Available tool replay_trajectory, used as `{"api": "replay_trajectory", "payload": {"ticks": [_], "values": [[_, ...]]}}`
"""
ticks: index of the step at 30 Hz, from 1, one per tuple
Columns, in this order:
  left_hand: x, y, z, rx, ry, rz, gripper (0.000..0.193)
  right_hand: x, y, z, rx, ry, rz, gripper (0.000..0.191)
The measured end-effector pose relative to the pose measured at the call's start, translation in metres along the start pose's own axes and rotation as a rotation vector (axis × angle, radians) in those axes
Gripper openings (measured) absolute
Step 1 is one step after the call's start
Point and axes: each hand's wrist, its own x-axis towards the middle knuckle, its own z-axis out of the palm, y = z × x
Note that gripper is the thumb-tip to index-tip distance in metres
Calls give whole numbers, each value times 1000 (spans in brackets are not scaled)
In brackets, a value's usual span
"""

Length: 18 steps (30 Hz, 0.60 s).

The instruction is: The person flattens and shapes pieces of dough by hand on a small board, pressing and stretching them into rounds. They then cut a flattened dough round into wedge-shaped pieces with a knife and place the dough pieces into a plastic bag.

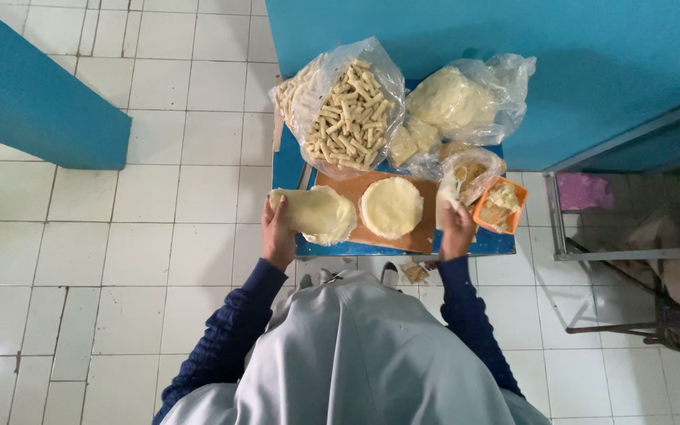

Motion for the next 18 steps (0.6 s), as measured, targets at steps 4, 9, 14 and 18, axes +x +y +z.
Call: {"api": "replay_trajectory", "payload": {"ticks": [4,9,14,18], "values": [[-4,2,-3,-28,-32,-10,38,-22,6,56,-582,-290,-411,27],[-7,3,-11,-60,-24,-39,30,-45,23,76,-832,-429,-570,37],[-7,-2,-7,-59,-68,-39,27,-52,34,67,-851,-464,-604,41],[-7,-8,9,-49,-69,-95,30,-57,29,65,-857,-541,-615,49]]}}
